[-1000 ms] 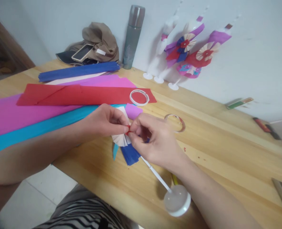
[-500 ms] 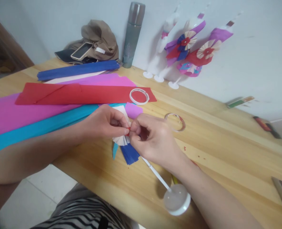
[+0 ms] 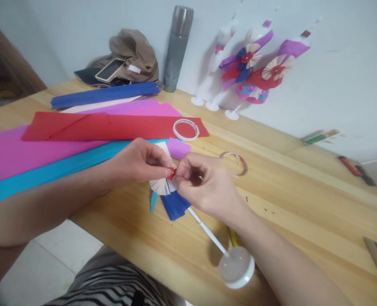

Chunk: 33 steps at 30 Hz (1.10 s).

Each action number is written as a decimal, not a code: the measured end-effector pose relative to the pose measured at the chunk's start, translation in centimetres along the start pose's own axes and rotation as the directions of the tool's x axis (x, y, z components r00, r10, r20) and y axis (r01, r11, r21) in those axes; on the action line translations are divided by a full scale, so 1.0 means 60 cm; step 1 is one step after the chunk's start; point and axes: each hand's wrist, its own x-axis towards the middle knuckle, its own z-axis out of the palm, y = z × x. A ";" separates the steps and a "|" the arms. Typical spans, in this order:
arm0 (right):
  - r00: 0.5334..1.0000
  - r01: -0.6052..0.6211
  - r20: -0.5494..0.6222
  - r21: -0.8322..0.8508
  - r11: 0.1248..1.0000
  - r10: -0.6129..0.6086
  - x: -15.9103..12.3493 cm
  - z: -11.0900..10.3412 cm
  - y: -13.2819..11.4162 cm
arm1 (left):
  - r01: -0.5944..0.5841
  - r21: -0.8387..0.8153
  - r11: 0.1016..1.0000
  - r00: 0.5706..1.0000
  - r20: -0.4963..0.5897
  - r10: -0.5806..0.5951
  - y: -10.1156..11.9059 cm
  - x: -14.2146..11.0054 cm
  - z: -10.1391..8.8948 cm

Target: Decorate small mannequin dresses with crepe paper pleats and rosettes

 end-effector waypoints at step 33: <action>0.986 0.140 -0.056 -0.204 0.969 -0.154 -0.006 0.001 0.007 | -0.050 0.052 0.997 0.999 0.013 0.049 -0.003 -0.001 0.002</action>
